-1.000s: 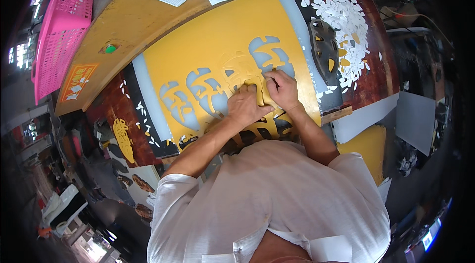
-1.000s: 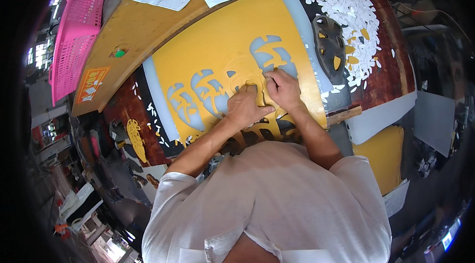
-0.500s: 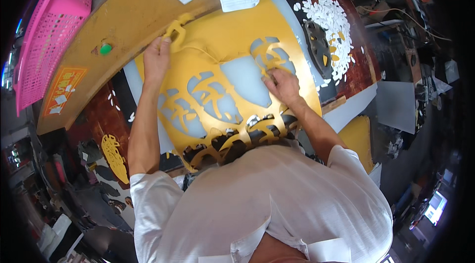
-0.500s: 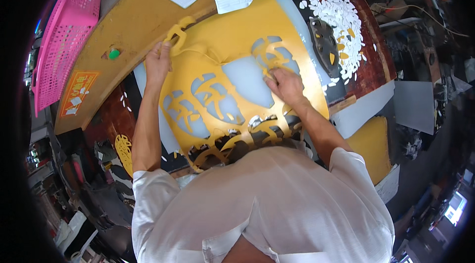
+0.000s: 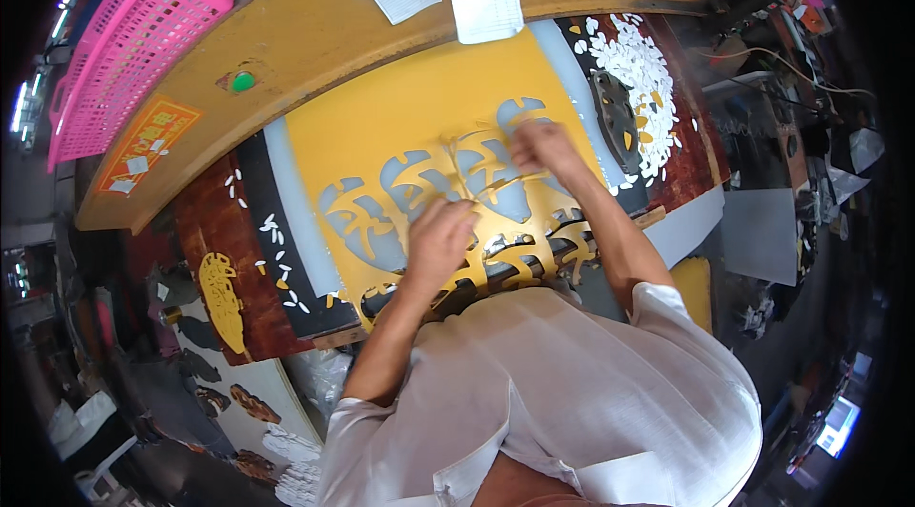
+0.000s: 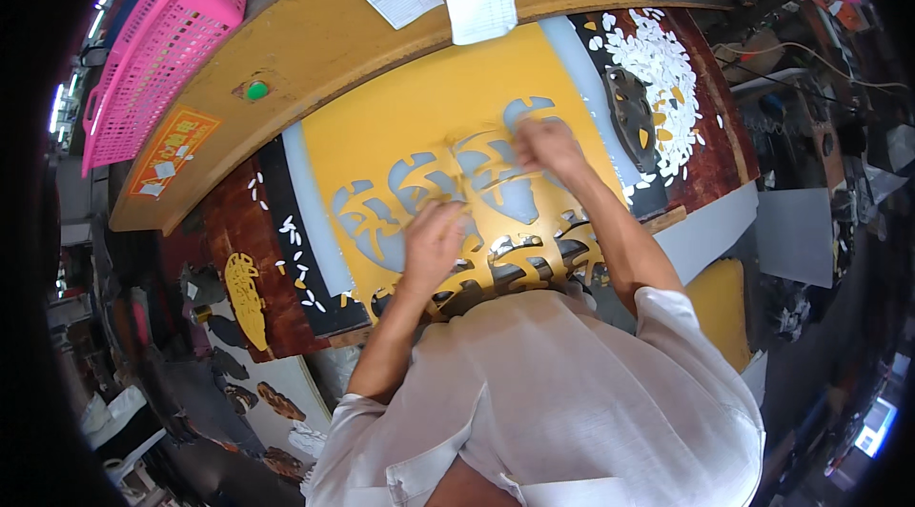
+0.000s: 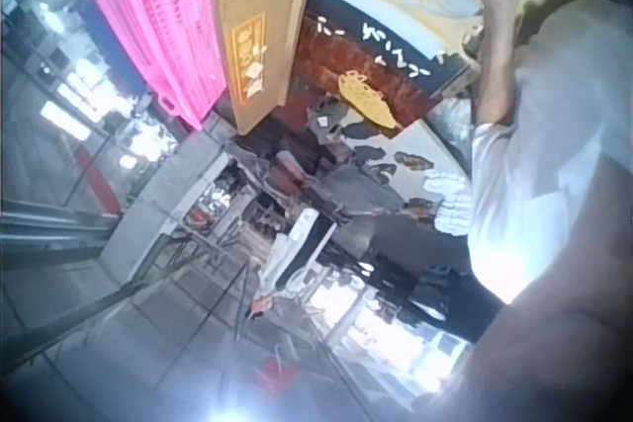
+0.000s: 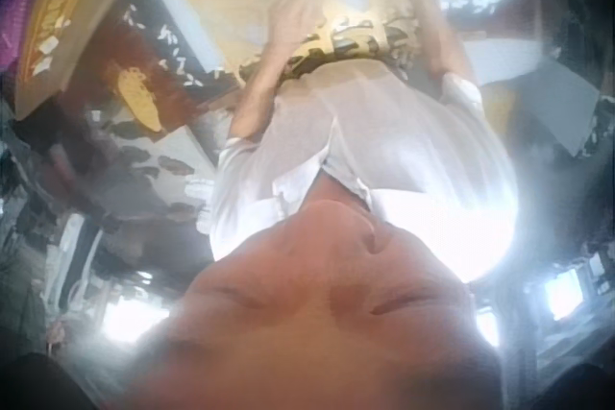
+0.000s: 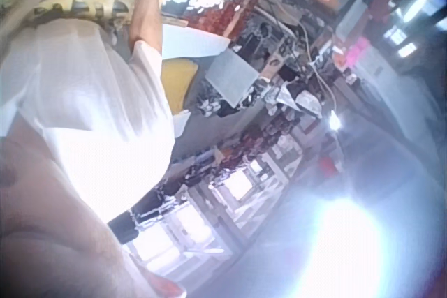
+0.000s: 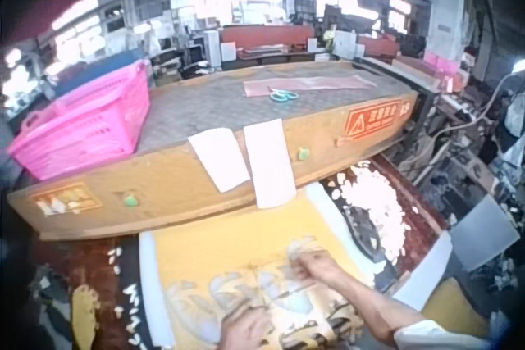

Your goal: The person removes cutout shapes from a yellow sheet on a workbench, then sweeps debris into a black bag. The person handles the yellow sheet and debris by hand, moving the sheet aside and collecting the cutouts into a bag.

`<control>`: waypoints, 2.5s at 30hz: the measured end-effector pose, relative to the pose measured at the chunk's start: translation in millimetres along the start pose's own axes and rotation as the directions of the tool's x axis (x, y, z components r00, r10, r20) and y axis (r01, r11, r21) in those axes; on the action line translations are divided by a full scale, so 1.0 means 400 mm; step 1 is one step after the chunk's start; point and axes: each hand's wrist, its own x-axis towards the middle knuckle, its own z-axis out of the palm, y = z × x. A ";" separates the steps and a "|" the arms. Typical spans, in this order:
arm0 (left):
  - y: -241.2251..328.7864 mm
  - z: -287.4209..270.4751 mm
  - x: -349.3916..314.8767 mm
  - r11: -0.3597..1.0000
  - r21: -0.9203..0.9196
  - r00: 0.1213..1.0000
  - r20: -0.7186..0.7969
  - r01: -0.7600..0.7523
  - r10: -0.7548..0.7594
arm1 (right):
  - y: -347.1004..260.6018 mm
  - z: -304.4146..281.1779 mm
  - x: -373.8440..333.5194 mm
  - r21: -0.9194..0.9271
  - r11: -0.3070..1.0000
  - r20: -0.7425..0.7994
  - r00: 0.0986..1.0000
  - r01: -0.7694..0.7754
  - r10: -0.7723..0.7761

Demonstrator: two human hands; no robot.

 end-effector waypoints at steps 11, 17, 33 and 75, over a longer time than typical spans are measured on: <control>-0.250 -0.003 0.267 0.957 0.203 0.922 -0.368 0.208 -0.122 | 0.082 0.264 0.148 0.636 0.261 0.709 0.683 -0.726 0.176; -0.383 0.095 0.289 0.679 0.705 0.976 -0.193 0.207 -0.098 | 0.063 0.272 0.120 0.738 0.237 0.651 0.759 -0.632 -0.003; -0.082 0.062 0.260 0.701 -0.335 0.725 -0.071 0.629 -0.685 | -0.018 0.077 -0.070 0.396 0.917 0.482 0.862 -0.051 -0.160; -0.108 -0.262 -0.030 0.544 -0.729 0.888 0.194 0.415 -0.417 | -0.163 0.393 -0.265 -0.377 0.804 0.327 0.878 0.460 -0.350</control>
